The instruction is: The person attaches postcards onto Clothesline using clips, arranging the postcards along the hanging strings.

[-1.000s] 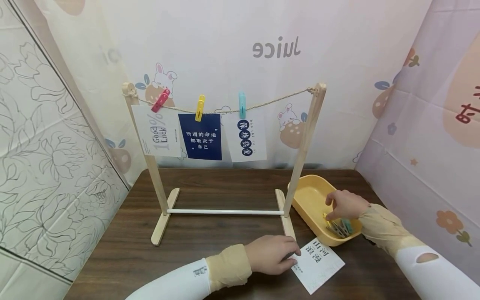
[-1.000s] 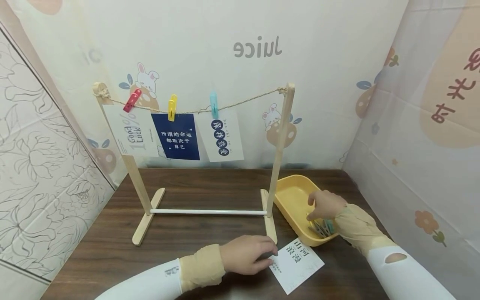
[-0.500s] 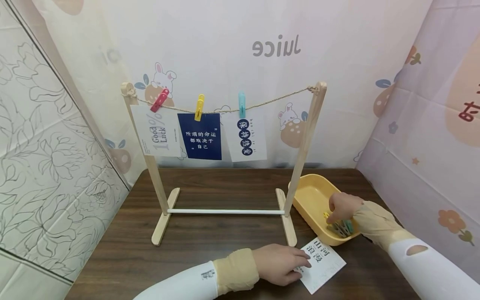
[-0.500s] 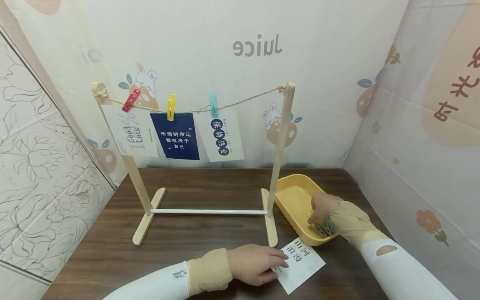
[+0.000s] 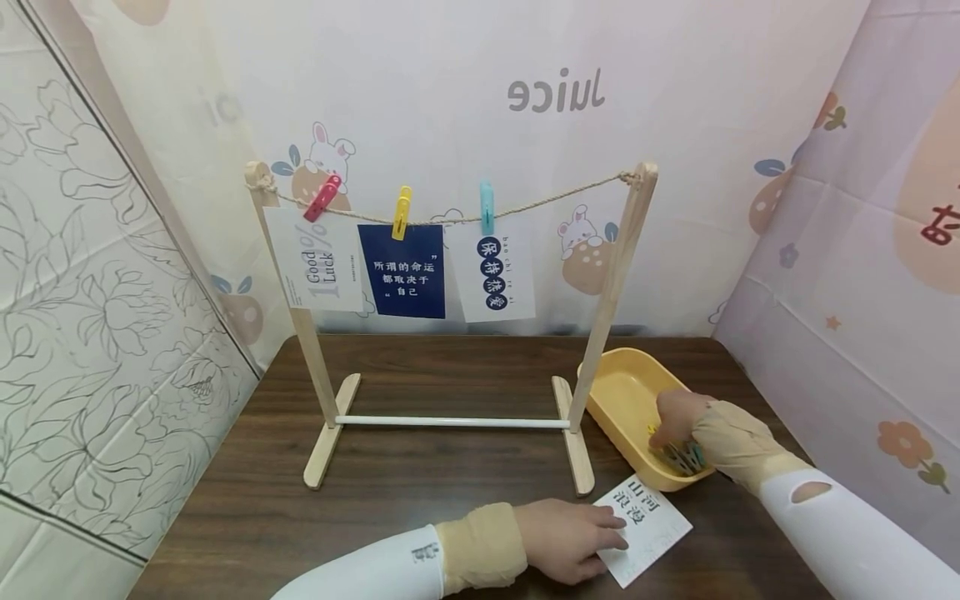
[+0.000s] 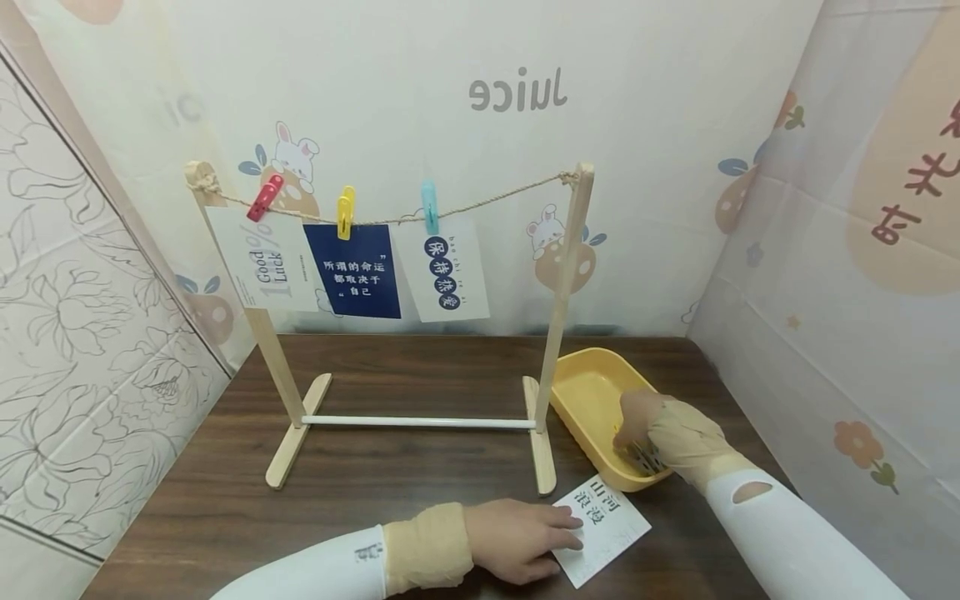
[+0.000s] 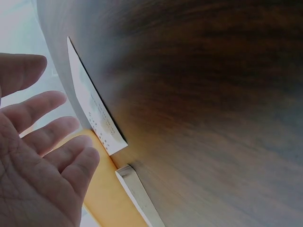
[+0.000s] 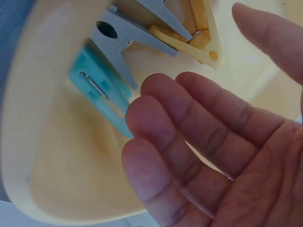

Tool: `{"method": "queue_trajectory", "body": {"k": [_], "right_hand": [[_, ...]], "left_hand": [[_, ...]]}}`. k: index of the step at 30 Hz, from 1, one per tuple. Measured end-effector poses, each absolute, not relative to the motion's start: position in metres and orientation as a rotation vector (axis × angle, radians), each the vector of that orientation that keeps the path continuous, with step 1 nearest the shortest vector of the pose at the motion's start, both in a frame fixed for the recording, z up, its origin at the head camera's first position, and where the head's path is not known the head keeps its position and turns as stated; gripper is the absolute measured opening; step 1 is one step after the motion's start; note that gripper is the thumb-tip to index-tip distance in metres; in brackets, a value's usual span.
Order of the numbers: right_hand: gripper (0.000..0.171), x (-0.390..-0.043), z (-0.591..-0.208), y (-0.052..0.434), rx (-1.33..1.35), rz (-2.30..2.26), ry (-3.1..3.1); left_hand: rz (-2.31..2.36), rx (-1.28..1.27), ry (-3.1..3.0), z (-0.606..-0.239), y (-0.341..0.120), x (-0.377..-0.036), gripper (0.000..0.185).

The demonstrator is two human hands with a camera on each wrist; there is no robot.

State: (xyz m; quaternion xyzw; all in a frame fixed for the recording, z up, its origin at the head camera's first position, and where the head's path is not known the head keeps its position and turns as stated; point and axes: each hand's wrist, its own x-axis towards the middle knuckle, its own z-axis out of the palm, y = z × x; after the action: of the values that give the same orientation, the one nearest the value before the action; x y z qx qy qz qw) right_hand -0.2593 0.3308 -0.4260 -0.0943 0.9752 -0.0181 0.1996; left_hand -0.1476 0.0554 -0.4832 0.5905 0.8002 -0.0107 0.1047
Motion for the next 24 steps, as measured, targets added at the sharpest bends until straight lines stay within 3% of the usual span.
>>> {"method": "queue_trajectory", "body": {"k": [24], "right_hand": [[0.036, -0.2594, -0.4322, 0.3243, -0.260, 0.046, 2.730]], "left_hand": [[-0.185, 1.689, 2.419, -0.4908, 0.0638, -0.1413, 0.040]]}}
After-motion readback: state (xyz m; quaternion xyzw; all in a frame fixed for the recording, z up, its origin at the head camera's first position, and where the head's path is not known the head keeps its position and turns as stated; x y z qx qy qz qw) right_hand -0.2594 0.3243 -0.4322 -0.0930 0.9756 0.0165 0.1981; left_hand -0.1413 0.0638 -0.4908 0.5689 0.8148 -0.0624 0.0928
